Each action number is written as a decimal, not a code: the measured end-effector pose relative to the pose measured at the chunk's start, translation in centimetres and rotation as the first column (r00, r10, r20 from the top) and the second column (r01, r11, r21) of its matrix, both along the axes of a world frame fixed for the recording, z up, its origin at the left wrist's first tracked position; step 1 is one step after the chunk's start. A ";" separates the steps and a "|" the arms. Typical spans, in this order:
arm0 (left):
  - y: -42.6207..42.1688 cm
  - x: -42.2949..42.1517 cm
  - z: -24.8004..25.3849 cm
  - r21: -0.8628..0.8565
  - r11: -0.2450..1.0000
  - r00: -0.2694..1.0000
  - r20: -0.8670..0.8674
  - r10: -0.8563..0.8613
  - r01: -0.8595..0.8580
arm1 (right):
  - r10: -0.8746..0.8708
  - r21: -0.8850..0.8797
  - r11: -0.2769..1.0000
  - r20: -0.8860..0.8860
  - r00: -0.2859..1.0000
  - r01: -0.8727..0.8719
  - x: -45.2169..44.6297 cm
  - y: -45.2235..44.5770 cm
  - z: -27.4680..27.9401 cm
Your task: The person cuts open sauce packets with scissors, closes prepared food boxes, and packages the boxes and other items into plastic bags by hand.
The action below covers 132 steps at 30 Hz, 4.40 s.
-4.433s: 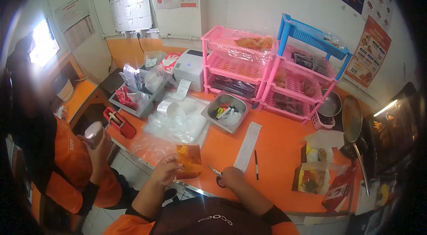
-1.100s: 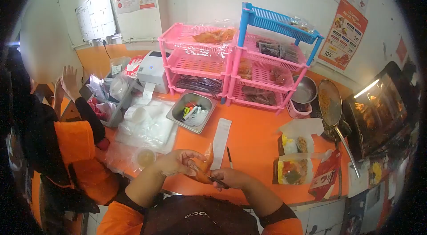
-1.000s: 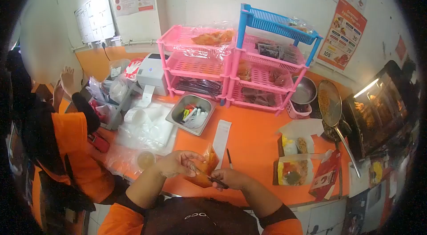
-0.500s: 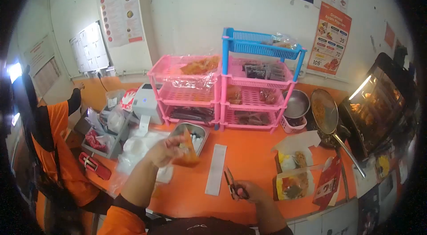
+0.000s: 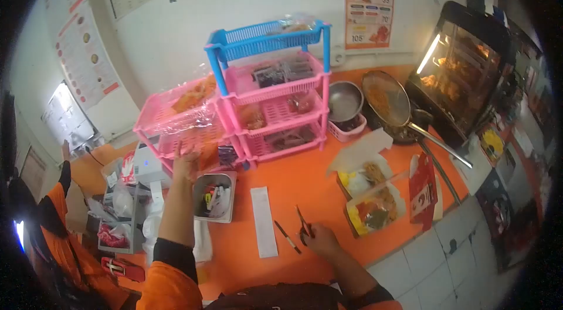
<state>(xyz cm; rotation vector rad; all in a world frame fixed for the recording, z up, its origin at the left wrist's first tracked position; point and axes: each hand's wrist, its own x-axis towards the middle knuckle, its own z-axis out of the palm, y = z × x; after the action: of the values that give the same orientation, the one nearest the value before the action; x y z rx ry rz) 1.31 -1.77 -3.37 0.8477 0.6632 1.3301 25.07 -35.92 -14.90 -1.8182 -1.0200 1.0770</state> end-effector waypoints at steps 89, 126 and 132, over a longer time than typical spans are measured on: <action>-33.5 17.0 -5.8 -0.239 0.920 0.884 -0.283 -0.372 0.311 | 0.091 0.038 0.994 0.181 0.979 -0.099 13.8 -8.6 10.0; -43.0 10.8 -10.0 0.057 0.852 0.562 -0.774 -0.292 0.521 | 0.608 0.396 0.779 -0.288 0.740 -0.486 17.5 -14.6 3.1; -42.6 10.7 -11.5 0.375 0.775 0.647 -0.760 -0.056 0.508 | 0.513 0.333 0.647 0.477 0.714 -0.686 18.3 -15.4 0.9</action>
<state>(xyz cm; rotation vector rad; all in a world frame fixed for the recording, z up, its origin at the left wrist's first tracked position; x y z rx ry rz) 12.05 -44.38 -14.90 1.9597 0.6767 0.8393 43.40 -51.30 -13.98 -1.2578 -2.0326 0.7469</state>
